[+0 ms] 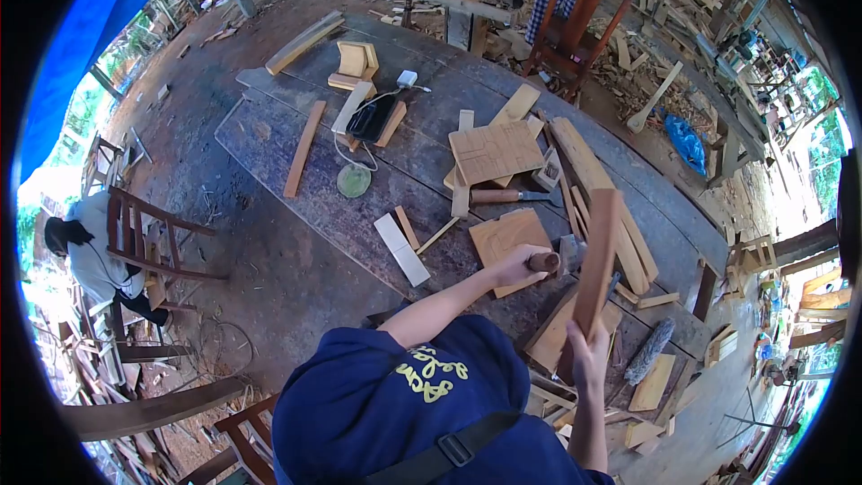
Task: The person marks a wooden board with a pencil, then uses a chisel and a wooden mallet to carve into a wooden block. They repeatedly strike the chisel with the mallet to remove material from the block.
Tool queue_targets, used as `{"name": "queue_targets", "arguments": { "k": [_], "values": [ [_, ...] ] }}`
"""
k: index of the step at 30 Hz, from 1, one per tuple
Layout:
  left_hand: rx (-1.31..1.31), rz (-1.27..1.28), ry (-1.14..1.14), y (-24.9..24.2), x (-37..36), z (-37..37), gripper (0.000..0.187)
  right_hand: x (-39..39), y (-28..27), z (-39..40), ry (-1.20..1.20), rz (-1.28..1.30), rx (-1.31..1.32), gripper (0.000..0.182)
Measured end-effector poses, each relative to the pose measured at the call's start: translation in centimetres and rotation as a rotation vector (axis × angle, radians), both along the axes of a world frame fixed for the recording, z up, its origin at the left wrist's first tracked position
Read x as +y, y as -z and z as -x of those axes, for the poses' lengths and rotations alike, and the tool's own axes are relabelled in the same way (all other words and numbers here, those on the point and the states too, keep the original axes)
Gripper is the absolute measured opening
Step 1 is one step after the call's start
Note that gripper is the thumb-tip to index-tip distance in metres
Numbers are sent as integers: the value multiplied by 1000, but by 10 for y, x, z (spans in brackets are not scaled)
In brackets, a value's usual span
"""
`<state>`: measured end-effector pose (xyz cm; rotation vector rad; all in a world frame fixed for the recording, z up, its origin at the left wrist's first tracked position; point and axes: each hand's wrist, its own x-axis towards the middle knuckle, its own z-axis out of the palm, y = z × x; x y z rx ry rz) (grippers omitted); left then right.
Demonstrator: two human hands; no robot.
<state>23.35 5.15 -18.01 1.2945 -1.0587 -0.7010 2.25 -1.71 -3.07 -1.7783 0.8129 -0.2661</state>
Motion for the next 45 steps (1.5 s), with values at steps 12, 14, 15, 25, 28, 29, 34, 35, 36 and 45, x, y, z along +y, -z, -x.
{"name": "queue_targets", "arguments": {
  "k": [12, 14, 15, 25, 28, 29, 34, 35, 36, 45],
  "values": [
    [-54, 11, -2, -7, 2, 0, 23, 2, -10, 0, 2, 739, -254, 39],
    [3, -98, -13, -4, 1, 3, 22, 7, 6, -3, -206, 687, 278, 46],
    [60, -210, -26, -2, 1, 4, 22, 7, 13, -2, -229, 724, 265, 48],
    [-44, -23, 4, -11, 2, 2, 22, 7, -5, 10, 179, 595, -248, 41],
    [-45, -34, -4, -12, 1, 6, 23, 10, 9, -3, -130, 754, 170, 35],
    [41, -21, -3, -5, 0, 7, 24, 9, 18, -4, -181, 694, 244, 34],
    [-14, 54, -6, 28, -5, 3, 25, -8, -15, 5, -97, 745, 165, 28],
    [-20, 40, -19, 31, -7, 2, 24, -6, -28, 1, -20, 681, -51, 25],
    [-19, 48, -8, 24, -6, 1, 23, 0, -41, -1, 56, 662, -122, 25],
    [157, -83, -9, 23, -5, 5, 21, 19, 21, -6, -174, 816, 276, 33]
  ]
}}
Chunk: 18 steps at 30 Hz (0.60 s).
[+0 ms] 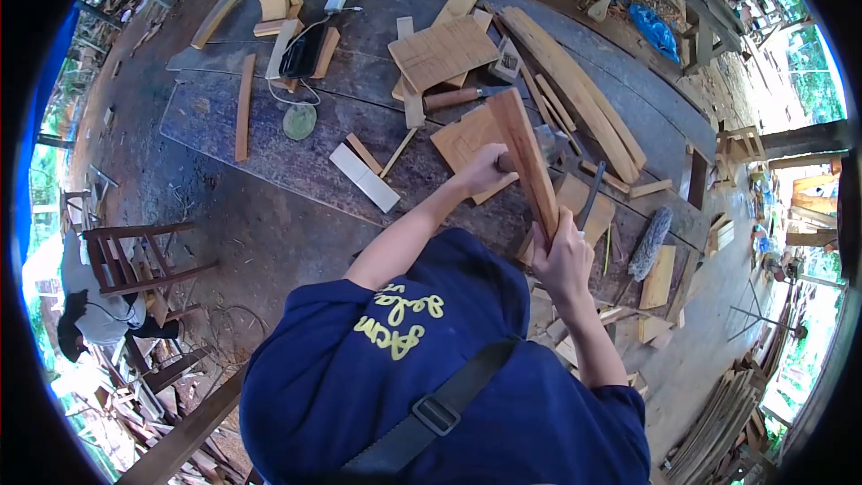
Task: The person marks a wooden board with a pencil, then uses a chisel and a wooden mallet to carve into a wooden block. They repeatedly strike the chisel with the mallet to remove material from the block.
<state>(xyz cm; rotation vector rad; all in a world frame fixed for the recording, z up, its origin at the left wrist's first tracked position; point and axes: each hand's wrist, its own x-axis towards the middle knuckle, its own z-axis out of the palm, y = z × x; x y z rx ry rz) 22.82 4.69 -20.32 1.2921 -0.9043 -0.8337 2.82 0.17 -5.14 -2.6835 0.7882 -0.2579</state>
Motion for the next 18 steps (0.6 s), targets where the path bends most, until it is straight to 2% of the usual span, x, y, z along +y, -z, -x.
{"name": "queue_targets", "arguments": {
  "k": [1, 2, 4, 6, 8, 10, 11, 12, 14, 15, 17, 18],
  "values": [
    [-106, -33, -21, 15, -3, -4, 22, -4, -5, -2, 9, -33, 31, 34],
    [-87, -43, -14, 12, 1, -1, 22, -3, -14, -2, 15, -43, 50, 34],
    [-214, 102, -20, -14, 3, -3, 13, -7, -39, -9, 60, -76, -262, 34],
    [-208, 95, -21, -17, 4, -2, 13, -7, -52, -7, 46, -90, -483, 36],
    [-252, 79, -20, -17, 3, -3, 13, -2, -41, 0, 66, -168, -641, 36],
    [-207, 125, -60, 5, 0, -4, 13, -6, -11, -8, -118, 24, -614, 36],
    [-158, 176, -96, 14, -5, 1, 14, 2, -8, -10, -53, -6, -164, 39],
    [-175, 113, -62, 1, -2, 1, 14, 6, 3, -14, -16, -24, -38, 39],
    [-320, 176, -51, 2, -4, -4, 10, 0, -3, -12, -15, -97, 64, 36],
    [-312, 180, -28, -4, -3, -3, 10, -7, -6, -11, 9, -97, 69, 36],
    [-43, 28, 48, -13, 3, -5, 8, -15, -9, -6, 8, -139, -172, 34],
    [-41, 31, 54, -13, 2, -7, 8, -18, -9, -3, 14, -135, -171, 34]
  ]
}}
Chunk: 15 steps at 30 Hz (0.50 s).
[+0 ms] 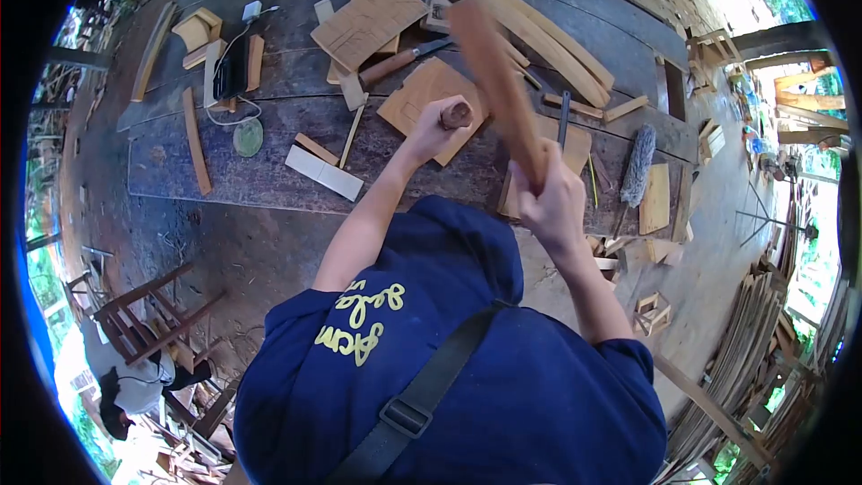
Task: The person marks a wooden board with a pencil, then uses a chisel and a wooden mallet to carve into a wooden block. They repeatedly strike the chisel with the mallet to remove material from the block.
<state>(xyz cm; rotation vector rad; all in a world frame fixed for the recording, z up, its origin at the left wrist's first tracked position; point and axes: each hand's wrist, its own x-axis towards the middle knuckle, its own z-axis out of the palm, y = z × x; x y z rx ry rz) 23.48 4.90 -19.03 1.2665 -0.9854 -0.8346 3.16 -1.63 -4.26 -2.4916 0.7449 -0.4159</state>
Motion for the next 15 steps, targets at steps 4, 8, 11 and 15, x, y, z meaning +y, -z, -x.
{"name": "queue_targets", "arguments": {
  "k": [4, 8, 11, 15],
  "values": [
    [-104, -11, -12, 2, -1, 0, 9, -24, 30, 21, 446, -59, -105, 35],
    [-89, -1, -24, 1, 0, 2, 10, -78, 128, 70, 749, -190, 95, 46],
    [-138, -2, -40, 0, -1, 1, 11, -107, 175, 98, 889, -296, 135, 53],
    [-151, -3, -32, -3, 1, 1, 12, -124, 167, 95, 934, -412, 262, 59]
  ]
}}
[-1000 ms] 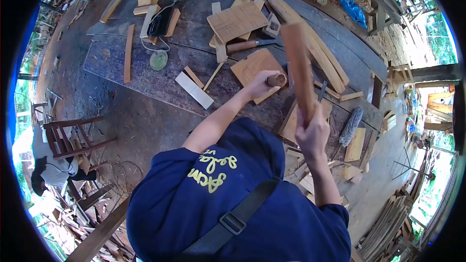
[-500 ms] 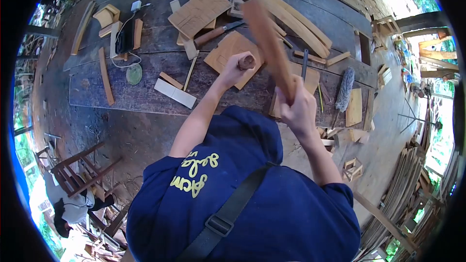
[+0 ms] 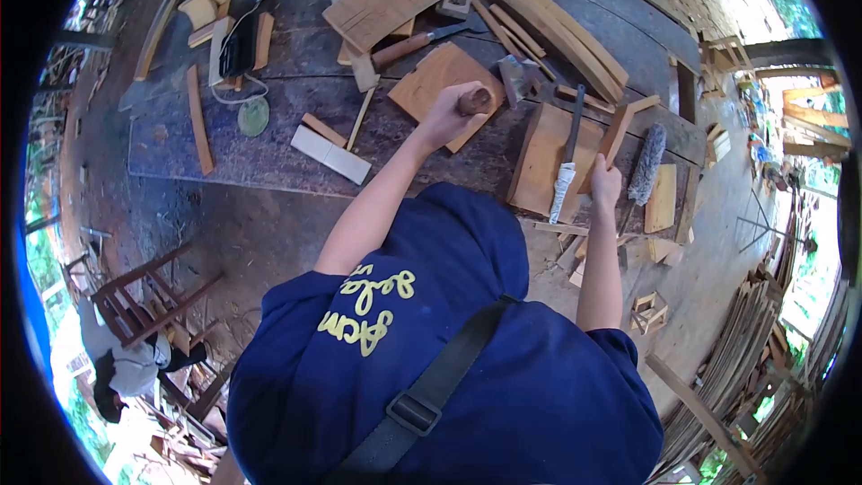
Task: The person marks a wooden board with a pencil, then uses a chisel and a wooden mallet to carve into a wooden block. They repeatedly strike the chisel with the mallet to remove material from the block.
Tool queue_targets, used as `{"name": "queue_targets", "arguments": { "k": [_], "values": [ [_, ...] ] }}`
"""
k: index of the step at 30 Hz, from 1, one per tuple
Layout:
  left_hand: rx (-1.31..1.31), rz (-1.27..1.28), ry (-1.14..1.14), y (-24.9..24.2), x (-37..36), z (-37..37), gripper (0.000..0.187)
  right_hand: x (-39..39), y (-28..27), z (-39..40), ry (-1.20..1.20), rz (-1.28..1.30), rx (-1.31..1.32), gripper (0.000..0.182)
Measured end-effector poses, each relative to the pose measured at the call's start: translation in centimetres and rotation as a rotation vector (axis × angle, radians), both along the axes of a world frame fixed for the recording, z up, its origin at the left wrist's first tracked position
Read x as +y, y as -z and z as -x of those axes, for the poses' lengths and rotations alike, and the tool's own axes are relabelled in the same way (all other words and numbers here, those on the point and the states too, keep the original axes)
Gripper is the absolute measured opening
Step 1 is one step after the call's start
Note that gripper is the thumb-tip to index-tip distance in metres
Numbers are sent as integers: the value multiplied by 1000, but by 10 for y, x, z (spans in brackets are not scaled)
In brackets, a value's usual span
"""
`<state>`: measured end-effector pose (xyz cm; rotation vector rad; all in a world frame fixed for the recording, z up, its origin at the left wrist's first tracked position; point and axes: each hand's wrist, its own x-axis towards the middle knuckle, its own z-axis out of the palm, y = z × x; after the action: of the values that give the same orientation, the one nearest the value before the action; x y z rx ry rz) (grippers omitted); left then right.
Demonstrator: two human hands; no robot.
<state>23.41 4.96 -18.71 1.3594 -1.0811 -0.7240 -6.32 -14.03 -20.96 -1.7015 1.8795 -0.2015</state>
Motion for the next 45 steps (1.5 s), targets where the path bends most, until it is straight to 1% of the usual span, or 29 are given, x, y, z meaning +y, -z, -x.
{"name": "queue_targets", "arguments": {
  "k": [1, 3, 5, 6, 7, 8, 9, 10, 11, 12, 13, 15, 16, 17, 19, 20, 21, 23, 24, 26, 27, 29, 32, 37, 39, 40, 42, 45],
  "values": [
    [1, -10, -17, 1, 0, 0, 12, 4, -6, -9, -17, -10, 1, 59],
    [28, 32, -4, 3, 0, 1, 14, 20, -18, -32, -186, 353, 282, 59],
    [20, 44, -37, 4, -2, 2, 15, 39, -52, -64, -381, 545, 13, 58],
    [-64, 63, -97, 6, -1, 4, 16, 54, -76, -85, -504, 586, -162, 57],
    [-149, 79, -154, 8, 1, 5, 17, 71, -101, -107, -622, 620, -340, 55],
    [-158, -19, -146, 11, 4, 3, 35, 90, -127, -126, -756, 596, -381, 55],
    [-151, -27, -158, 13, 10, 3, 35, 105, -146, -141, -887, 570, -421, 55],
    [-289, -26, -227, 16, 16, 3, 40, 115, -157, -154, -898, 560, -420, 55],
    [-428, -26, -296, 18, 23, 2, 44, 124, -164, -164, -991, 482, -321, 54],
    [-451, -183, -248, 32, 35, -3, 59, 127, -165, -170, -1081, 404, -220, 52],
    [-443, -190, -258, 44, 46, -7, 59, 125, -160, -175, -1094, 396, -218, 52],
    [-551, -329, -375, 72, 70, -15, 70, 116, -145, -186, -1128, 325, -232, 49],
    [-468, -470, -346, 83, 81, -18, 83, 114, -143, -190, -1142, 370, -295, 36],
    [-457, -479, -353, 90, 84, -19, 83, 112, -147, -194, -1153, 360, -292, 36],
    [-546, -634, -363, 101, 87, -23, 90, 110, -163, -201, -1182, 204, -118, 27],
    [-570, -679, -314, 102, 84, -26, 104, 111, -166, -206, -1192, 215, -16, 20],
    [-565, -682, -311, 103, 81, -26, 104, 112, -164, -208, -1192, 209, -12, 20],
    [-679, -633, -298, 105, 71, -27, 120, 114, -159, -212, -1268, 264, 175, 18],
    [-676, -635, -292, 106, 67, -28, 120, 116, -160, -215, -1265, 258, 179, 18],
    [-740, -669, -289, 107, 57, -29, 141, 118, -166, -224, -1286, 249, 277, 14],
    [-734, -673, -281, 108, 53, -29, 141, 118, -168, -228, -1284, 239, 281, 14],
    [-763, -761, -293, 109, 46, -30, 148, 116, -169, -241, -1396, 98, 497, 22],
    [-716, -756, -310, 110, 43, -29, 150, 111, -174, -259, -1425, 55, 522, 22],
    [-684, -730, -309, 110, 44, -30, 148, 108, -176, -271, -1405, -22, 546, 22],
    [-674, -729, -304, 112, 42, -31, 148, 109, -169, -262, -1298, -26, 511, 22],
    [-673, -724, -307, 113, 42, -31, 148, 108, -164, -254, -1294, -38, 517, 22],
    [-670, -719, -301, 114, 42, -31, 148, 104, -157, -241, -1290, 119, 352, 19],
    [-657, -725, -284, 115, 42, -33, 147, 100, -161, -234, -1216, 58, 314, 24]
  ]
}}
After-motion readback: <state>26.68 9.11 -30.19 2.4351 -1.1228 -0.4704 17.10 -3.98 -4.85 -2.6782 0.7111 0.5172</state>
